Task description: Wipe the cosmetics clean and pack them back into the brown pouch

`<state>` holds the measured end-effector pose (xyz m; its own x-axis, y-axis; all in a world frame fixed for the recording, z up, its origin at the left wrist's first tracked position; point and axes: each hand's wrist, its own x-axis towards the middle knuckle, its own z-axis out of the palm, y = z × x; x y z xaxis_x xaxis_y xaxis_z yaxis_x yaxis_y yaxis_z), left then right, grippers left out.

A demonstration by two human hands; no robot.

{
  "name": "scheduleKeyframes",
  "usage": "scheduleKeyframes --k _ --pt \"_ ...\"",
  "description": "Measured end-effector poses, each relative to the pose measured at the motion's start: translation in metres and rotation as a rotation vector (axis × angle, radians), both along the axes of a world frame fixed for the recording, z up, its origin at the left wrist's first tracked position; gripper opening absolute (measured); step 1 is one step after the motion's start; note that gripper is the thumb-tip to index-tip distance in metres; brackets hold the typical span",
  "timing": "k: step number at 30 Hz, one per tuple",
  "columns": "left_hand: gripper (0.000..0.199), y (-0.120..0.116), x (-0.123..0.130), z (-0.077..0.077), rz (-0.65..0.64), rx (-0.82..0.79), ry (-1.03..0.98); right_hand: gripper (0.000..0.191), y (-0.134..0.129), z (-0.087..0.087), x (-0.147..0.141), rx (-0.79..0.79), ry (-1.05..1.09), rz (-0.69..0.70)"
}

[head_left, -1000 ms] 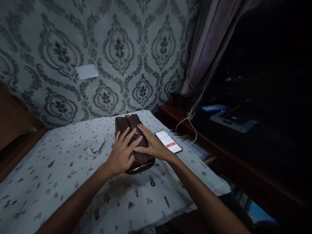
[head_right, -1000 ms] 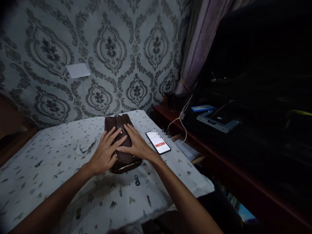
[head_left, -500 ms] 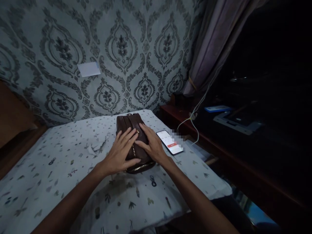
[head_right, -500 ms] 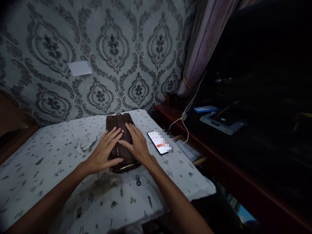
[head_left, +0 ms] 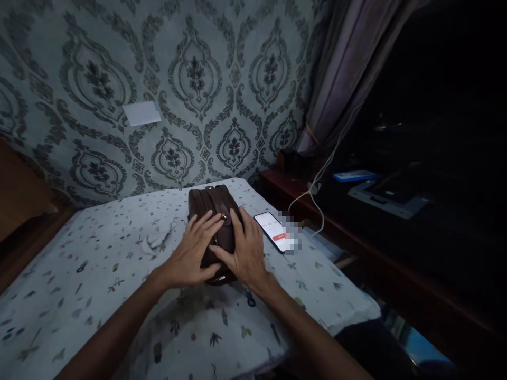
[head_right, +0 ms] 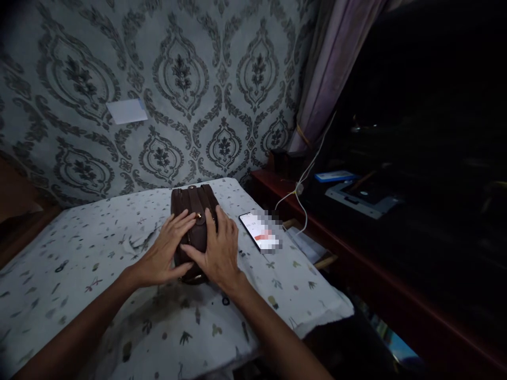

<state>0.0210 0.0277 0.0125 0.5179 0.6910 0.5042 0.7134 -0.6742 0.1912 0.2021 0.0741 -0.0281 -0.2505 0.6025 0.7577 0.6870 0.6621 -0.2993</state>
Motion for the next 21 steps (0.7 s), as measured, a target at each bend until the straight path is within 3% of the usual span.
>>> scheduleKeyframes --k 3,5,7,9,10,11,14,17,21 --pt "0.052 0.004 -0.017 0.012 -0.096 -0.131 -0.149 0.089 -0.002 0.001 -0.003 -0.002 0.0 -0.013" --pt "0.036 0.02 -0.029 0.019 -0.047 -0.207 -0.383 0.088 -0.003 0.002 -0.005 -0.015 -0.008 -0.019" --pt "0.035 0.048 -0.041 0.022 0.139 -0.235 -0.652 0.085 -0.005 0.004 -0.006 -0.022 -0.017 -0.023" --pt "0.039 0.086 -0.051 0.021 0.402 -0.321 -0.809 0.081 -0.006 0.006 -0.007 -0.022 -0.02 -0.023" --pt "0.038 0.105 -0.056 0.019 0.536 -0.426 -0.838 0.079 -0.006 0.006 -0.007 -0.021 -0.017 -0.022" --pt "0.038 0.124 -0.061 0.016 0.584 -0.505 -0.833 0.078 -0.006 0.007 -0.007 -0.021 -0.012 -0.02" --pt "0.046 0.166 -0.074 0.008 0.62 -0.744 -0.803 0.076 -0.006 0.007 -0.008 -0.022 0.003 -0.022" --pt "0.051 0.188 -0.085 0.004 0.6 -0.917 -0.782 0.076 -0.005 0.007 -0.009 -0.02 -0.002 -0.027" --pt "0.047 0.204 -0.092 0.002 0.578 -1.01 -0.766 0.077 -0.005 0.007 -0.011 -0.016 0.002 -0.023"
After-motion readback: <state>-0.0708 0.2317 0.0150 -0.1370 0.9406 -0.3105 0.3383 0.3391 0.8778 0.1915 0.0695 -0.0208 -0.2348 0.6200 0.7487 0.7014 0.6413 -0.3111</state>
